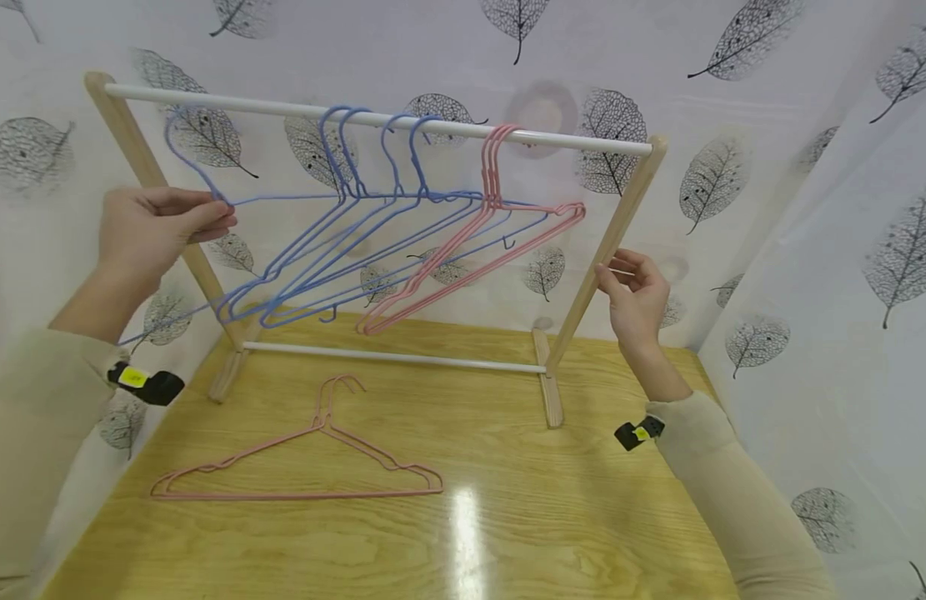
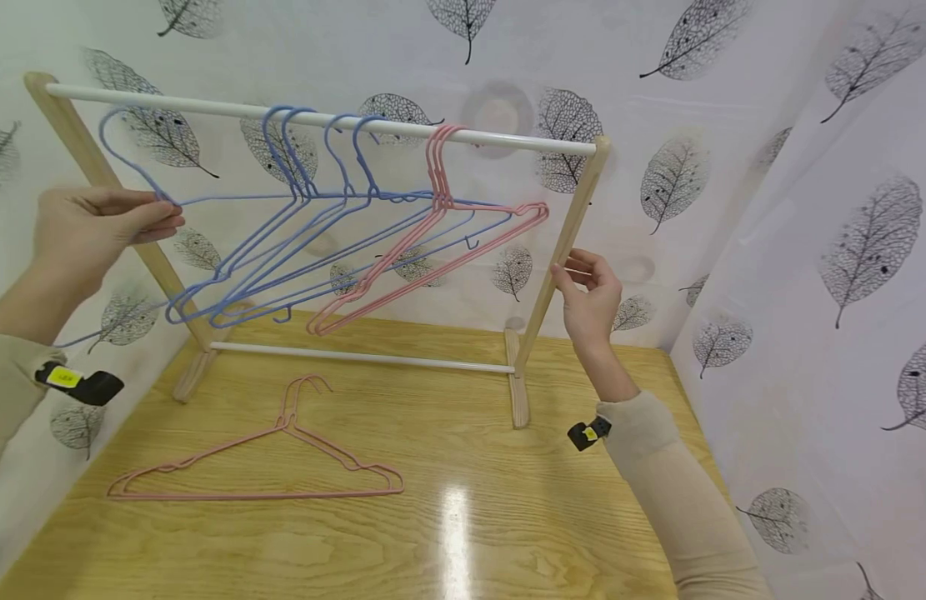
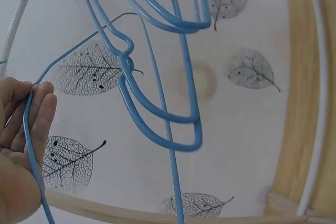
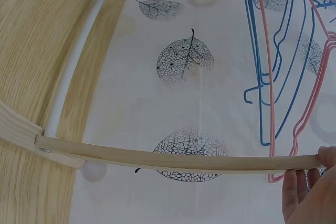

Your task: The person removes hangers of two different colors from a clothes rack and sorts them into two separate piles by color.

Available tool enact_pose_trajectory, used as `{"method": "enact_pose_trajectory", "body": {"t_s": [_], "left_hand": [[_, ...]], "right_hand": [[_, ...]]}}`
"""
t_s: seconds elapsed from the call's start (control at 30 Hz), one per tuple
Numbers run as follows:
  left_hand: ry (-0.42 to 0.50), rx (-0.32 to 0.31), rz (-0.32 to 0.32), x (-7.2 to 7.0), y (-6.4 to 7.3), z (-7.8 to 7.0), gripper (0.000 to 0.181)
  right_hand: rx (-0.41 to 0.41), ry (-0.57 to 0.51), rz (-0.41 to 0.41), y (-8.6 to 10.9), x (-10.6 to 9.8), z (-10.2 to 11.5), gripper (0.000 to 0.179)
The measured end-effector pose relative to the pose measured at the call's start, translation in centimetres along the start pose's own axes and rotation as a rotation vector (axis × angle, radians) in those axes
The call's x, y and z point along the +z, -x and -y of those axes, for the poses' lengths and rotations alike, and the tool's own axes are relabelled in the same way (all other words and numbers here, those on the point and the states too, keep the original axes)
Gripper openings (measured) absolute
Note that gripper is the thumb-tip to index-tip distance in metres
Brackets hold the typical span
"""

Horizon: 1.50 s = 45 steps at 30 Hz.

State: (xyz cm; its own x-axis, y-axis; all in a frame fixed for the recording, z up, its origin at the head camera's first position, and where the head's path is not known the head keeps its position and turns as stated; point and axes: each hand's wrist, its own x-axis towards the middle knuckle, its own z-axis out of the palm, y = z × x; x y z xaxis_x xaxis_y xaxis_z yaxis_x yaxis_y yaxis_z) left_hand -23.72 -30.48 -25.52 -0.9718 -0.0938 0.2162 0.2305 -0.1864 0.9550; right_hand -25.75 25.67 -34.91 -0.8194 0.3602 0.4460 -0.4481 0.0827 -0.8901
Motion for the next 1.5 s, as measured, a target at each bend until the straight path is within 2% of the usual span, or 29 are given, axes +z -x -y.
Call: {"method": "enact_pose_trajectory", "body": {"t_s": [0.23, 0.5, 0.7, 0.9, 1.1, 1.2, 1.33, 1.43, 1.5], "left_hand": [[0.029, 0.02, -0.031, -3.0, 2.1, 2.1, 0.009], [-0.01, -0.02, -0.038, -5.3, 4.0, 5.5, 0.017], [0.046, -0.113, -0.033, -6.7, 5.4, 8.2, 0.021], [0.03, -0.224, 0.016, -7.5, 6.7, 11.3, 0.027], [0.151, -0.338, 0.07, -7.0, 7.6, 14.9, 0.027], [0.162, -0.396, 0.085, -6.1, 7.9, 16.6, 0.027], [0.097, -0.466, 0.11, -4.7, 8.2, 18.6, 0.029], [0.02, -0.499, 0.136, -3.1, 8.4, 19.6, 0.018], [-0.048, -0.51, 0.151, -1.9, 8.5, 20.1, 0.03]], "right_hand": [[-0.008, -0.002, 0.002, 0.0, 0.0, -0.1, 0.02], [-0.013, -0.023, 0.003, 0.0, 0.0, -0.2, 0.02], [-0.018, -0.021, 0.005, 0.1, 0.0, -0.2, 0.02], [-0.015, -0.026, 0.002, 0.0, 0.0, -0.2, 0.02], [-0.004, -0.031, 0.003, 0.1, 0.1, 0.0, 0.021], [-0.005, -0.03, 0.002, 0.0, 0.1, -0.1, 0.021], [-0.009, -0.026, 0.0, 0.0, 0.1, -0.2, 0.02], [-0.007, -0.026, 0.003, 0.0, 0.0, -0.1, 0.02], [-0.005, -0.024, 0.004, 0.0, 0.0, 0.0, 0.02]]}}
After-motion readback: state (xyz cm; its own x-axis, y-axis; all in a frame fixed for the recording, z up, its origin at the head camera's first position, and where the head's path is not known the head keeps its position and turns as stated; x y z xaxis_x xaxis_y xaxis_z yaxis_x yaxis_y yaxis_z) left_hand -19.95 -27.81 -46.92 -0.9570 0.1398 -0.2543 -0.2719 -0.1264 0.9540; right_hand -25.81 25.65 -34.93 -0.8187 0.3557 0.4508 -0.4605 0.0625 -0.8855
